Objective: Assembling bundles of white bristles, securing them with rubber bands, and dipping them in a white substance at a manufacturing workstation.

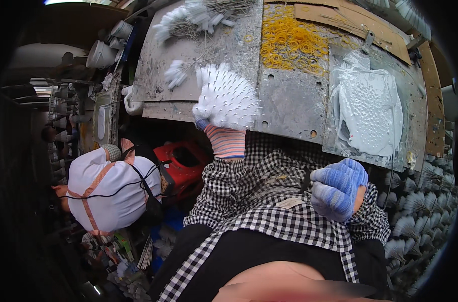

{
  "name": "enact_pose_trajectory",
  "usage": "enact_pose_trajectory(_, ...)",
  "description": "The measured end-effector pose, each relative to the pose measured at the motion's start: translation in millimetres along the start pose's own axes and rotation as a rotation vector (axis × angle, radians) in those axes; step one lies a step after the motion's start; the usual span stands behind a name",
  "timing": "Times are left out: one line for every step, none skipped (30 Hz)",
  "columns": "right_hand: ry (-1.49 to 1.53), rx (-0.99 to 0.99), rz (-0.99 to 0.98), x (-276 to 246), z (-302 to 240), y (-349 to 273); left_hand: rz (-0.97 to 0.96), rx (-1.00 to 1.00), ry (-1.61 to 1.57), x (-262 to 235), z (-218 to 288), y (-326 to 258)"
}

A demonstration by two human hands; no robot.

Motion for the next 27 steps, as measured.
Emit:
enact_pose_trajectory(0.059, 0.062, -0.045, 5, 8, 0, -0.003, -0.001, -0.009, 4, 1, 4)
enact_pose_trajectory(0.117, 0.125, -0.089, 10, 16, 0, -0.006, -0.003, -0.018, 9, 1, 7)
enact_pose_trajectory(0.113, 0.132, -0.085, 13, 18, -1, -0.008, -0.007, -0.028, 13, 1, 11)
enact_pose_trajectory(0.113, 0.226, -0.075, 17, 27, -2, -0.01, -0.008, -0.04, 17, 0, 13)
enact_pose_trajectory(0.112, 0.321, -0.063, 19, 36, -5, -0.013, -0.009, -0.052, 20, -2, 15)
enact_pose_trajectory(0.111, 0.324, -0.061, 23, 36, -6, -0.015, -0.009, -0.06, 24, -3, 16)
enact_pose_trajectory(0.138, 0.423, -0.008, 22, 43, -8, -0.018, -0.009, -0.069, 28, -4, 17)
enact_pose_trajectory(0.165, 0.522, 0.045, 20, 50, -11, -0.017, -0.013, -0.068, 31, -5, 18)
enact_pose_trajectory(0.348, 0.673, 0.046, 24, 61, -17, -0.02, -0.04, -0.137, 36, -9, 17)
enact_pose_trajectory(0.348, 0.676, 0.049, 24, 61, -17, -0.022, -0.067, -0.205, 39, -11, 16)
enact_pose_trajectory(0.231, 0.61, 0.063, 22, 58, -14, -0.021, -0.07, -0.203, 38, -9, 16)
enact_pose_trajectory(0.114, 0.545, 0.076, 19, 54, -12, 0.038, -0.043, -0.159, 34, -7, 17)
enact_pose_trajectory(0.114, 0.547, 0.077, 19, 56, -13, 0.097, -0.016, -0.113, 30, -5, 17)
enact_pose_trajectory(0.08, 0.483, 0.075, 17, 52, -12, 0.098, -0.018, -0.112, 33, -6, 14)
enact_pose_trajectory(0.041, 0.425, 0.076, 15, 49, -13, 0.242, 0.069, 0.159, 37, -6, 12)
enact_pose_trajectory(0.041, 0.426, 0.079, 13, 51, -12, 0.379, 0.162, 0.434, 37, 4, 7)
enact_pose_trajectory(0.028, 0.356, 0.074, 11, 46, -9, 0.378, 0.159, 0.435, 31, 10, 8)
enact_pose_trajectory(0.01, 0.29, 0.069, 8, 40, -6, 0.349, 0.121, 0.353, 22, 18, 12)
enact_pose_trajectory(0.007, 0.293, 0.068, 7, 42, -6, 0.321, 0.089, 0.271, 24, 18, 16)
enact_pose_trajectory(0.019, 0.288, 0.068, 5, 42, -6, 0.323, 0.083, 0.268, 21, 18, 18)
enact_pose_trajectory(0.03, 0.281, 0.066, 3, 42, -5, 0.267, 0.079, 0.442, 31, 15, 25)
enact_pose_trajectory(0.026, 0.284, 0.064, 0, 43, -4, 0.207, 0.076, 0.616, 39, 14, 32)
enact_pose_trajectory(0.014, 0.294, 0.08, -6, 43, -2, 0.113, -0.059, 0.466, 45, 2, 41)
enact_pose_trajectory(0.0, 0.305, 0.094, -11, 43, 0, 0.115, -0.063, 0.457, 43, 7, 52)
enact_pose_trajectory(0.021, 0.366, 0.084, -16, 48, 0, 0.108, -0.201, 0.448, 38, -3, 58)
enact_pose_trajectory(0.027, 0.372, 0.163, -23, 51, 3, 0.098, -0.339, 0.437, 33, -16, 57)
enact_pose_trajectory(0.111, 0.476, 0.157, -28, 61, 7, 0.116, -0.623, -0.036, 77, -62, 43)
Point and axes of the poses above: each hand's wrist, its own y-axis towards the middle knuckle, its own x-axis out of the palm, z = x × y, the point moved 9 cm from there along y, towards the middle knuckle, and after that the axes turned 11 degrees about x, right-handed, at the moved point
